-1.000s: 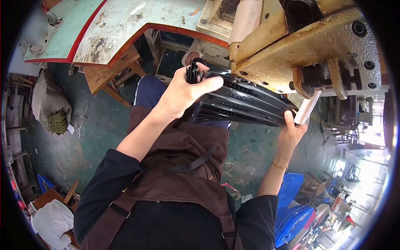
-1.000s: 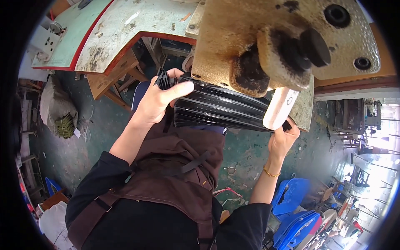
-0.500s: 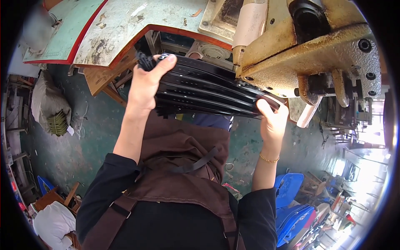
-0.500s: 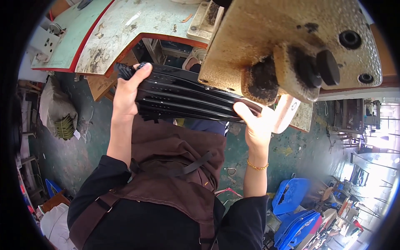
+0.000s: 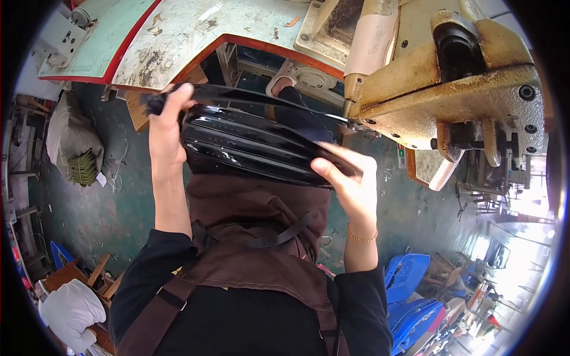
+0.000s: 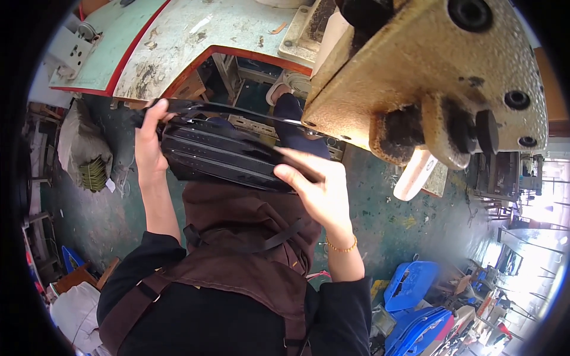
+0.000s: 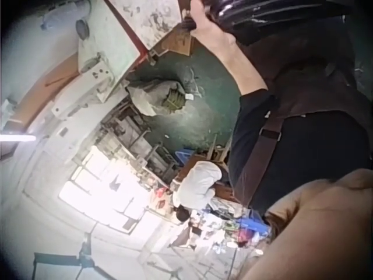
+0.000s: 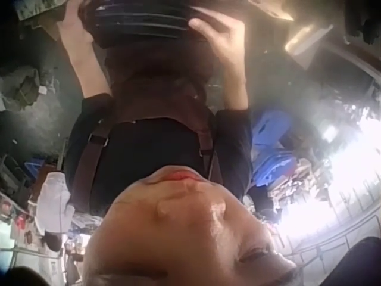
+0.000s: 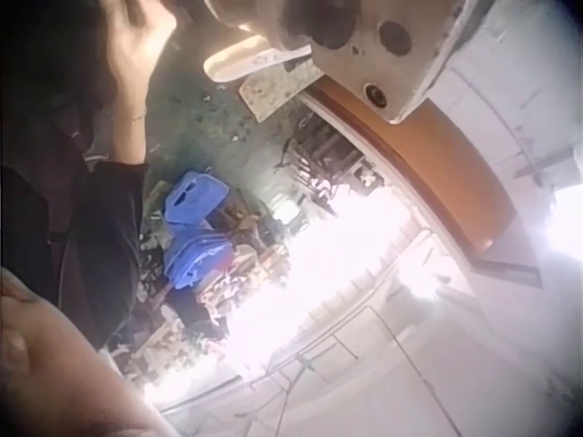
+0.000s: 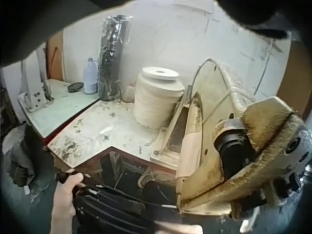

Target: Processing and assembling black plastic shoe components using an industrial machine.

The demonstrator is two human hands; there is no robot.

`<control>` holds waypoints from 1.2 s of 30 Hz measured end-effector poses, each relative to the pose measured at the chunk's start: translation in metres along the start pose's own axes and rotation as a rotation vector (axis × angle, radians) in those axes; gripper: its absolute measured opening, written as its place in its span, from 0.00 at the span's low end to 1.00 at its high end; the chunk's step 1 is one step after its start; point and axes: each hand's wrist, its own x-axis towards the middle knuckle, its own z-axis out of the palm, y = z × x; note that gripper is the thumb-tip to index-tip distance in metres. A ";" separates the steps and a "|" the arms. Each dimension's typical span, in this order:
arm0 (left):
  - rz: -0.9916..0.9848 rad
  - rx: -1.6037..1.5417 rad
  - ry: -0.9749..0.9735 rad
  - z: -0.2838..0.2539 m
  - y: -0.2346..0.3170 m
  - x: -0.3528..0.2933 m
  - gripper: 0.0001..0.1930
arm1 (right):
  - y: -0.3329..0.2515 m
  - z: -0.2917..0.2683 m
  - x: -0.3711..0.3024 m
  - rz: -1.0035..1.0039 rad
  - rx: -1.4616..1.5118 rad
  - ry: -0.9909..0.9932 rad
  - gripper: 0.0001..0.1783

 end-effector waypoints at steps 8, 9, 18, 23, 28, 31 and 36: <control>0.481 -0.339 0.233 -0.005 0.001 0.019 0.01 | 0.028 -0.065 -0.054 -0.637 0.046 0.085 0.10; 0.421 -0.280 0.030 0.005 -0.007 0.014 0.01 | 0.036 -0.081 -0.062 -0.663 0.101 0.089 0.11; -0.254 0.359 -0.906 0.093 -0.034 -0.077 0.16 | 0.112 -0.109 -0.134 -0.541 0.192 0.451 0.14; 0.026 0.338 -0.822 0.109 -0.039 -0.063 0.07 | 0.146 -0.053 -0.144 -0.467 0.278 0.613 0.15; 0.135 0.488 -0.897 0.115 -0.025 -0.045 0.04 | 0.174 -0.008 -0.147 -0.274 0.567 0.632 0.16; 0.177 0.520 -0.912 0.118 -0.019 -0.038 0.05 | 0.180 0.006 -0.145 -0.243 0.617 0.612 0.16; 0.127 0.586 -0.961 0.116 -0.013 -0.027 0.06 | 0.184 0.021 -0.143 -0.180 0.726 0.429 0.15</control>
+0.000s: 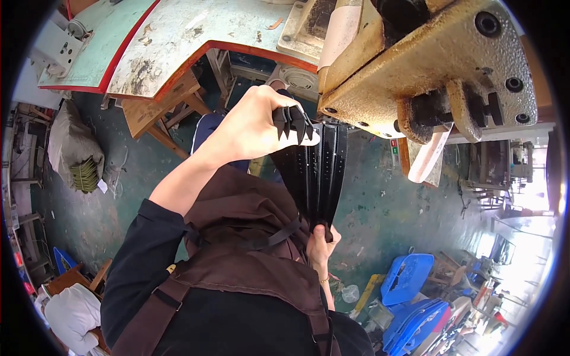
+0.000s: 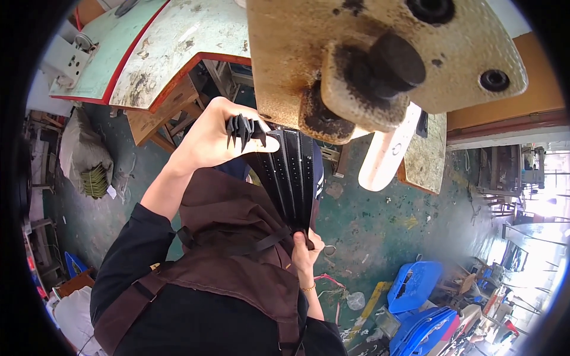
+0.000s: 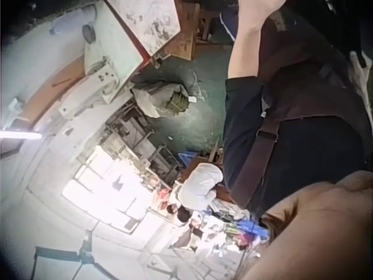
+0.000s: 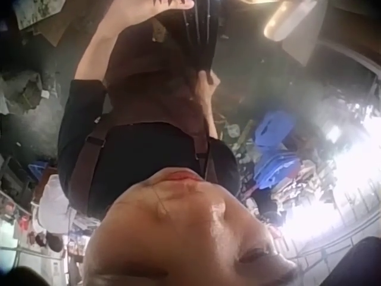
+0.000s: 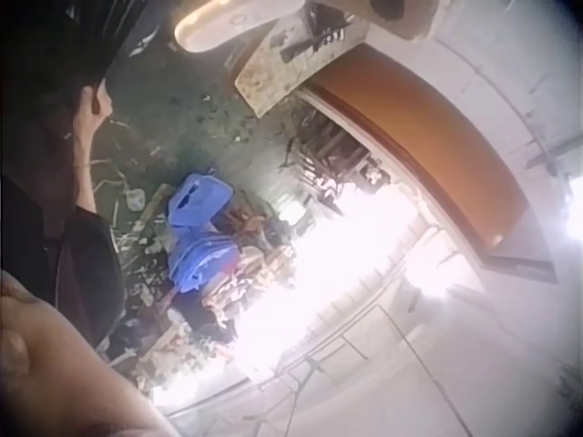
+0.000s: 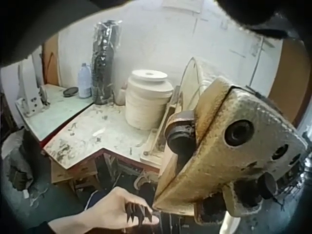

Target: Processing and assembling black plastic shoe components using an industrial machine.

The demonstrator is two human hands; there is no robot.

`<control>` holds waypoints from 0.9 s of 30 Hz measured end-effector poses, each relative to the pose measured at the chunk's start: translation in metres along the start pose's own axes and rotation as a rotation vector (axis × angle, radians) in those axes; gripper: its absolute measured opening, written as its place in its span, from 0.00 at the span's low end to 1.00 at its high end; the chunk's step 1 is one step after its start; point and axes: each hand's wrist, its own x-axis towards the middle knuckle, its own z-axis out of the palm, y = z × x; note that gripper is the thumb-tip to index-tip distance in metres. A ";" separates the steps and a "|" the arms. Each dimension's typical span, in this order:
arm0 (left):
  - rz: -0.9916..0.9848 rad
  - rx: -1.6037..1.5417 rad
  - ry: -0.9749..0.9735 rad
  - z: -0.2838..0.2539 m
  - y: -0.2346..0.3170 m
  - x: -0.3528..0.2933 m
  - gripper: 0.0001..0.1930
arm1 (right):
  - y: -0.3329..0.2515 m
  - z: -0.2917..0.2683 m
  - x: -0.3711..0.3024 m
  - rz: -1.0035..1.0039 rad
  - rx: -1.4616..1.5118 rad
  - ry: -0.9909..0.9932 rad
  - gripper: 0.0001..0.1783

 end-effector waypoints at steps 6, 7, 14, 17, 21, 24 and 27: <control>-0.051 0.035 0.025 -0.009 0.006 -0.003 0.07 | 0.001 0.010 0.003 0.014 -0.294 0.085 0.14; -0.051 0.012 0.033 -0.009 0.005 -0.005 0.07 | 0.007 0.003 0.001 -0.020 -0.320 0.154 0.15; -0.170 -0.112 0.040 0.002 -0.002 -0.012 0.08 | -0.033 -0.046 0.045 -0.120 -0.371 0.275 0.23; -0.200 -0.166 0.059 0.015 -0.006 -0.012 0.08 | -0.096 -0.019 0.099 -0.070 -0.243 0.331 0.17; -0.220 -0.249 0.118 0.025 -0.011 -0.015 0.08 | -0.136 -0.012 0.143 -0.115 -0.447 0.207 0.13; -0.183 -0.319 0.195 0.028 -0.016 -0.016 0.09 | -0.146 -0.012 0.160 -0.159 -0.572 0.087 0.15; -0.152 -0.373 0.239 0.027 -0.018 -0.014 0.09 | -0.150 0.007 0.167 -0.168 -0.608 0.057 0.16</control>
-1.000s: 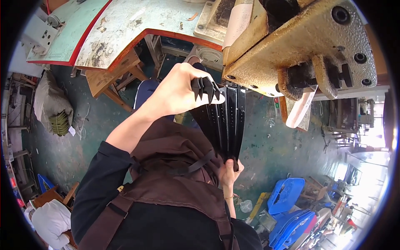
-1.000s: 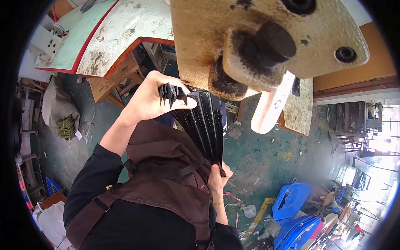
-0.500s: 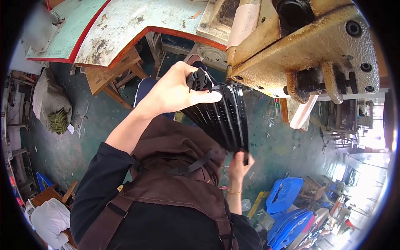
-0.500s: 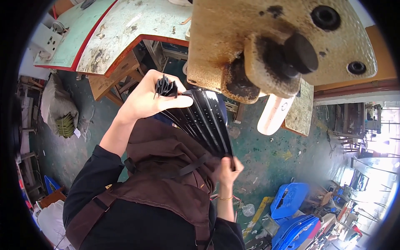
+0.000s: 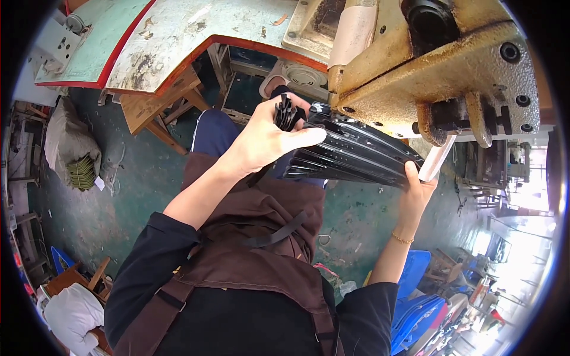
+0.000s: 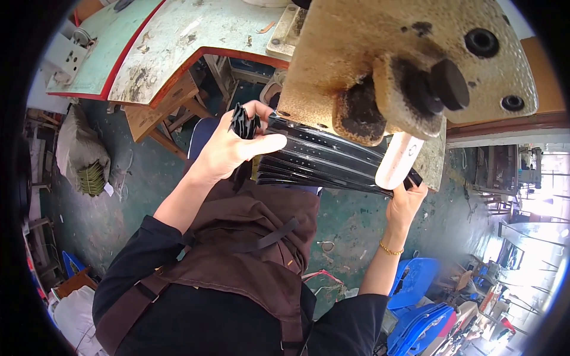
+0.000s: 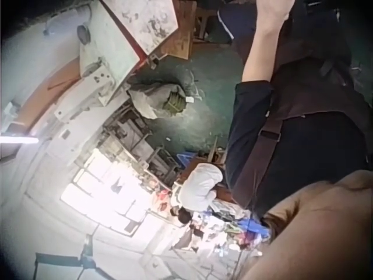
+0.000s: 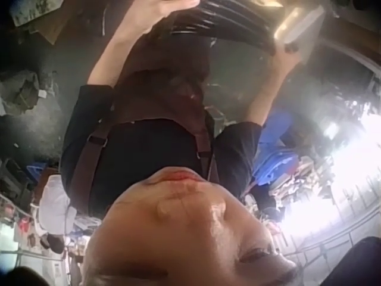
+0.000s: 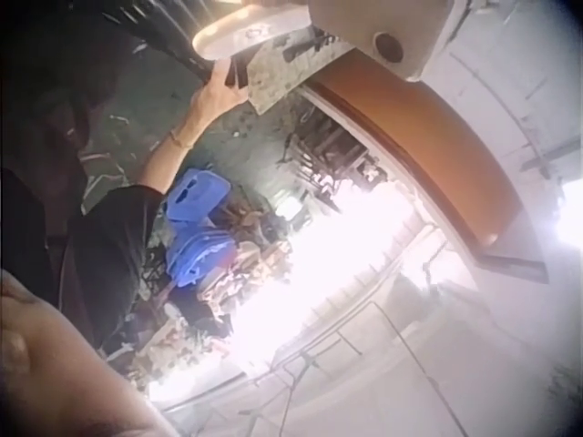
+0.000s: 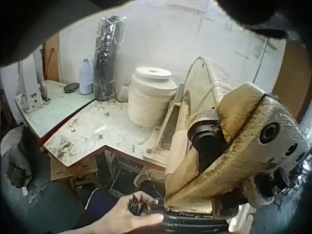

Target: Processing and assembling black plastic shoe components using an industrial machine.

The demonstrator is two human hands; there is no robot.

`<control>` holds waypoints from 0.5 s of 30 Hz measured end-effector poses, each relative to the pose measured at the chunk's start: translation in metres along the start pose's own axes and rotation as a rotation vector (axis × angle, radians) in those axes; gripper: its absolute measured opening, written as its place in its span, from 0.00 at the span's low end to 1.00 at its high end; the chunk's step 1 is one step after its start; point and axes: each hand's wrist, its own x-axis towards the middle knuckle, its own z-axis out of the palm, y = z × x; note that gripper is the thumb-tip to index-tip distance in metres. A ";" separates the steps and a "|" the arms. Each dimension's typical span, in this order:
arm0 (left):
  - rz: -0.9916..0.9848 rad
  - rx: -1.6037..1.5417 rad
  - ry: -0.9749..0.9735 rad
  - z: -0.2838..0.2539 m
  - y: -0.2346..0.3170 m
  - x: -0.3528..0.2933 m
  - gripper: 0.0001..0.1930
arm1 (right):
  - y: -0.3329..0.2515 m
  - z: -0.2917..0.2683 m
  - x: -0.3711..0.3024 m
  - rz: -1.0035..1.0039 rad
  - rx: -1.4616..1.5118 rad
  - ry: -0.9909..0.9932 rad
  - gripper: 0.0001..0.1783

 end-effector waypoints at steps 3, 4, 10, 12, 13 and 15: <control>-0.009 -0.065 0.052 -0.002 0.010 -0.001 0.10 | -0.010 0.017 0.004 -0.020 -0.032 -0.028 0.18; -0.049 -0.070 0.068 -0.003 0.017 -0.002 0.10 | -0.011 0.022 0.004 -0.040 -0.043 -0.030 0.18; 0.032 -0.137 0.242 -0.019 -0.001 0.002 0.07 | -0.005 0.038 0.008 -0.136 -0.294 -0.070 0.25; 0.030 -0.216 0.352 -0.023 0.001 0.001 0.06 | -0.001 0.041 0.008 -0.172 -0.508 -0.104 0.29; 0.029 -0.216 0.351 -0.026 0.001 0.001 0.06 | -0.005 0.049 0.005 0.004 -0.254 -0.082 0.32; 0.019 -0.225 0.418 -0.037 0.001 0.000 0.06 | -0.017 0.069 -0.001 0.178 0.003 -0.060 0.36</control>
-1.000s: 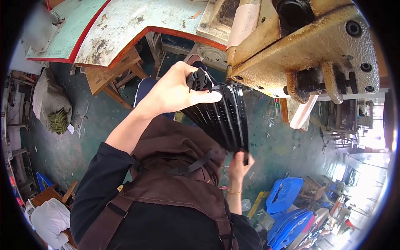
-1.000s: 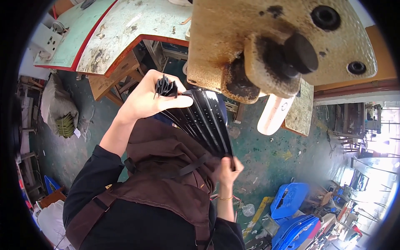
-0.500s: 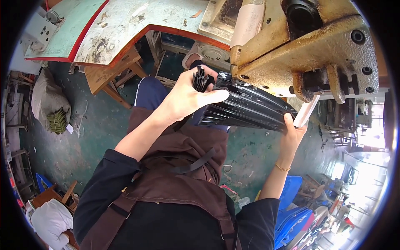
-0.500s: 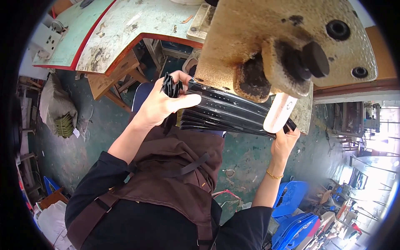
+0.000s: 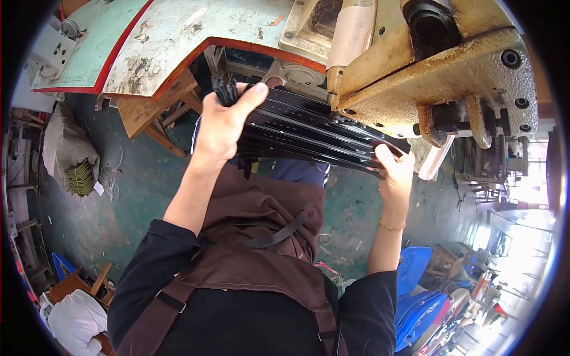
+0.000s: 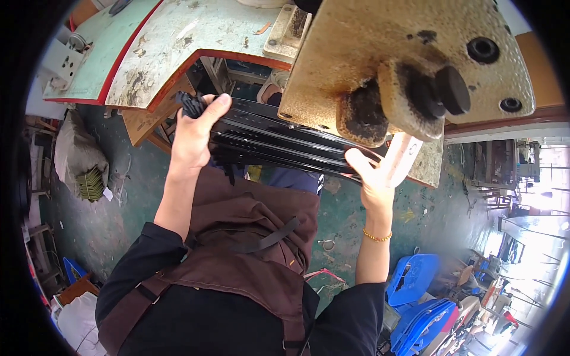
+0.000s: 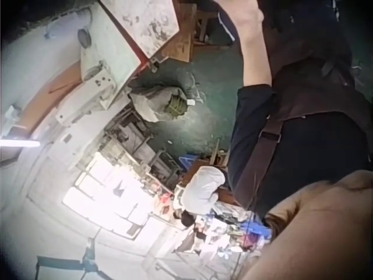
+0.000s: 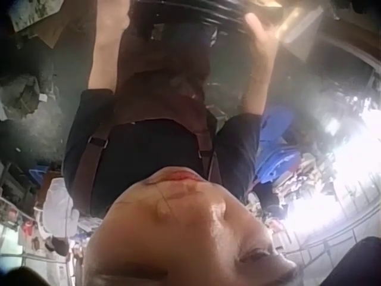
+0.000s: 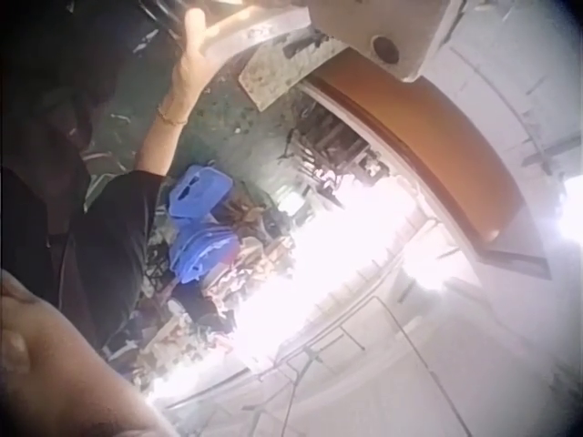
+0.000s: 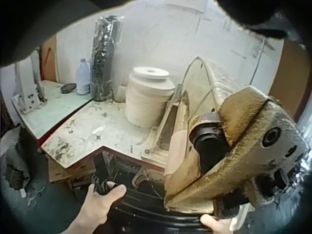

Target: Processing and assembling black plastic shoe components using an industrial machine.

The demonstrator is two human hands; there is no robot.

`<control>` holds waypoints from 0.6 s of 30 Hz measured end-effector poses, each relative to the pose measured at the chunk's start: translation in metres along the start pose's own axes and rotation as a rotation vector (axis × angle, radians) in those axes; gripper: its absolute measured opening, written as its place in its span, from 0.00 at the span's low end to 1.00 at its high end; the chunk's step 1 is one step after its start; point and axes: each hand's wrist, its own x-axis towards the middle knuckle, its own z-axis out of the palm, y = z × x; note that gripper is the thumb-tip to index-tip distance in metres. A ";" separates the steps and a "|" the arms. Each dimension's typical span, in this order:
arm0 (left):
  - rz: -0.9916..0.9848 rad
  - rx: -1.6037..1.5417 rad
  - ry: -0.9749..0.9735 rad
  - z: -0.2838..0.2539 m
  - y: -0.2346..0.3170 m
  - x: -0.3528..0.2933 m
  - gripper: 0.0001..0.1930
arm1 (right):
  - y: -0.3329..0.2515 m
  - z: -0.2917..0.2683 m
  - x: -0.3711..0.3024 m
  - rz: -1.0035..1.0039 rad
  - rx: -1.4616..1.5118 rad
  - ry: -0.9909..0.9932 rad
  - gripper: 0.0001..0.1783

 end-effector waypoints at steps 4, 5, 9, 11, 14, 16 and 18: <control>-0.001 -0.001 0.092 -0.026 0.008 0.008 0.06 | -0.013 0.023 -0.005 0.083 0.162 -0.224 0.11; 0.001 0.007 0.112 -0.033 0.008 0.011 0.06 | -0.013 0.027 -0.005 0.102 0.146 -0.282 0.13; 0.001 0.031 0.162 -0.059 0.014 0.019 0.06 | -0.017 0.046 -0.006 0.141 0.116 -0.405 0.14; -0.008 0.045 0.177 -0.069 0.019 0.020 0.07 | -0.020 0.057 -0.008 0.143 0.119 -0.411 0.09; 0.015 0.029 0.210 -0.069 0.025 0.016 0.06 | -0.020 0.072 -0.015 0.114 0.107 -0.432 0.07; 0.065 -0.012 0.258 -0.065 0.029 0.010 0.05 | -0.020 0.078 -0.021 0.056 0.079 -0.461 0.08; 0.093 -0.033 0.286 -0.068 0.031 0.008 0.05 | -0.023 0.078 -0.025 -0.060 -0.103 -0.507 0.09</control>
